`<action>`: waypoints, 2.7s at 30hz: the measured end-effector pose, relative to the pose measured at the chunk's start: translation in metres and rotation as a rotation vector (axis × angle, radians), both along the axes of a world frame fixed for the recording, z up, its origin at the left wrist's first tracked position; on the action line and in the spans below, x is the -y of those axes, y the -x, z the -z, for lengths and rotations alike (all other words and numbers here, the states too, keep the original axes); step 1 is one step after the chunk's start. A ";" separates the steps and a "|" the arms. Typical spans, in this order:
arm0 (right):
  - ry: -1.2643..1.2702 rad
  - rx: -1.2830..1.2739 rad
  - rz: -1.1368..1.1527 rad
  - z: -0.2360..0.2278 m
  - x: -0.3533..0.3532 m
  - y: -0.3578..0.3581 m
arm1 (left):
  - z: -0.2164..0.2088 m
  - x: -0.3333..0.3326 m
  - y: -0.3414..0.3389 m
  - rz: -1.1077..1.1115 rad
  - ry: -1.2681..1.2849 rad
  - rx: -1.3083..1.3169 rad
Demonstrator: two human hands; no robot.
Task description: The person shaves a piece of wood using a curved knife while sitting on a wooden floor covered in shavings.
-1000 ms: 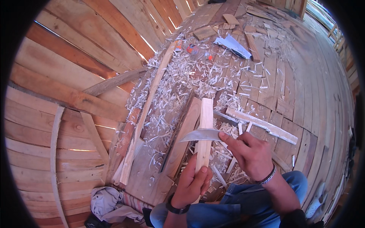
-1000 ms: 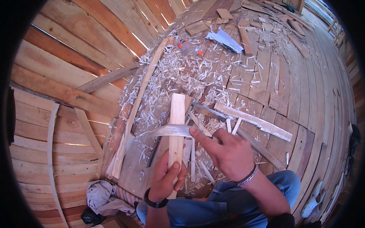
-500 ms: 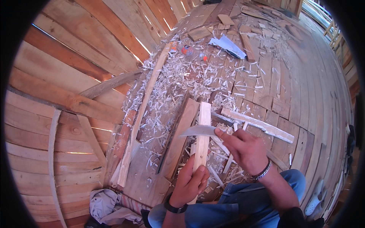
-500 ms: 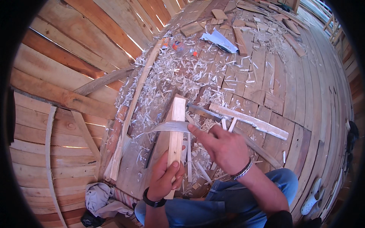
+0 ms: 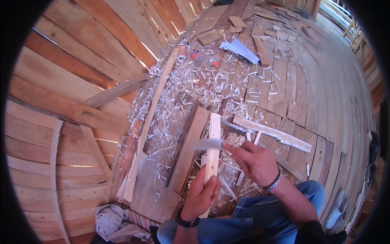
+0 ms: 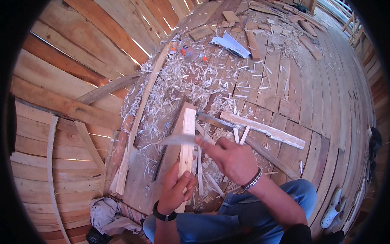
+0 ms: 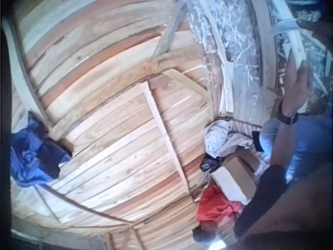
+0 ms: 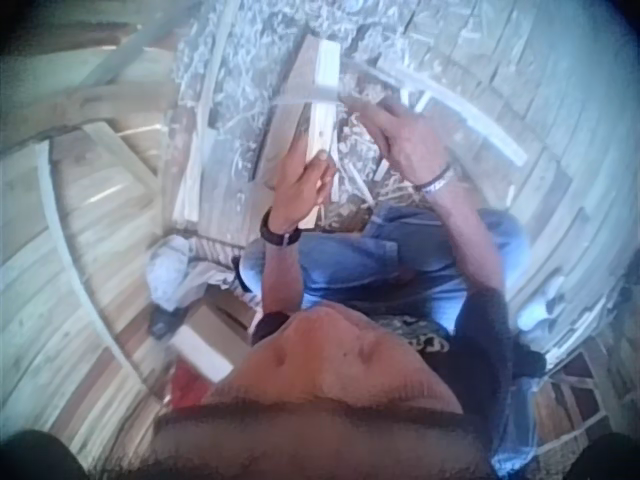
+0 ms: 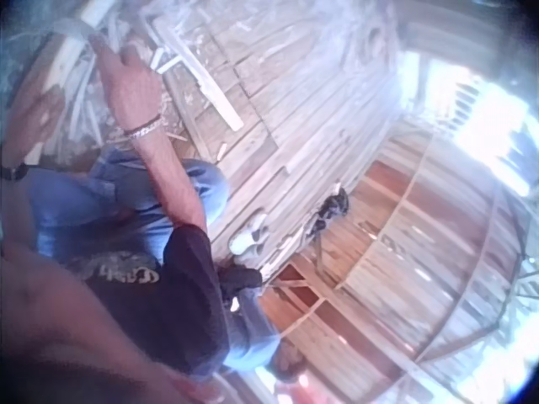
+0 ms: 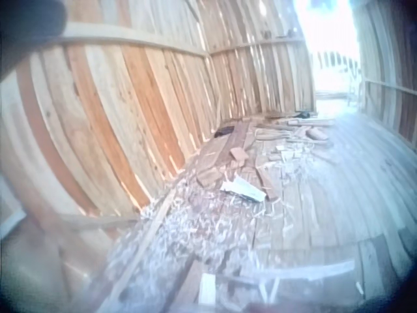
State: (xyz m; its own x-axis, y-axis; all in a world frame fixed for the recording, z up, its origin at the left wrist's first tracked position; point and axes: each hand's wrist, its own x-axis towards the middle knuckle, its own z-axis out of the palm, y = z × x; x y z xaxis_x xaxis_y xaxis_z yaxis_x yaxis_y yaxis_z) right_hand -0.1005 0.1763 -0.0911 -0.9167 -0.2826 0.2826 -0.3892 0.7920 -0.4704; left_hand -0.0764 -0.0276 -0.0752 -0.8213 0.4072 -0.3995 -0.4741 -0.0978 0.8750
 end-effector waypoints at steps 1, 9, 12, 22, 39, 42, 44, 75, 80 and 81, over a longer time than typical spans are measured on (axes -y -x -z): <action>0.002 0.007 -0.029 0.002 0.002 -0.003 | 0.000 0.003 -0.001 -0.002 0.000 0.018; -0.080 0.011 0.002 0.005 0.002 0.003 | 0.011 0.000 0.000 0.002 0.058 0.005; -0.076 -0.002 0.015 0.006 0.002 0.007 | 0.014 -0.004 0.001 -0.019 0.044 0.016; 0.060 0.044 -0.016 0.016 0.010 0.000 | 0.018 0.003 -0.001 -0.020 0.068 -0.005; 0.026 0.028 0.005 0.024 -0.002 0.019 | 0.020 -0.002 0.002 -0.019 0.135 -0.018; -0.006 0.117 -0.044 0.017 0.012 -0.002 | 0.023 -0.004 0.000 -0.025 0.193 -0.073; 0.004 0.036 0.011 0.024 -0.001 0.018 | 0.027 0.000 -0.001 -0.020 0.200 -0.132; -0.086 0.069 0.050 0.020 0.007 0.015 | 0.025 -0.002 0.003 -0.041 0.052 0.004; -0.073 0.033 0.023 0.024 -0.010 0.028 | 0.029 0.002 0.000 -0.051 0.079 0.003; -0.077 0.058 0.018 0.024 -0.005 0.023 | 0.028 -0.002 0.001 -0.056 0.076 -0.003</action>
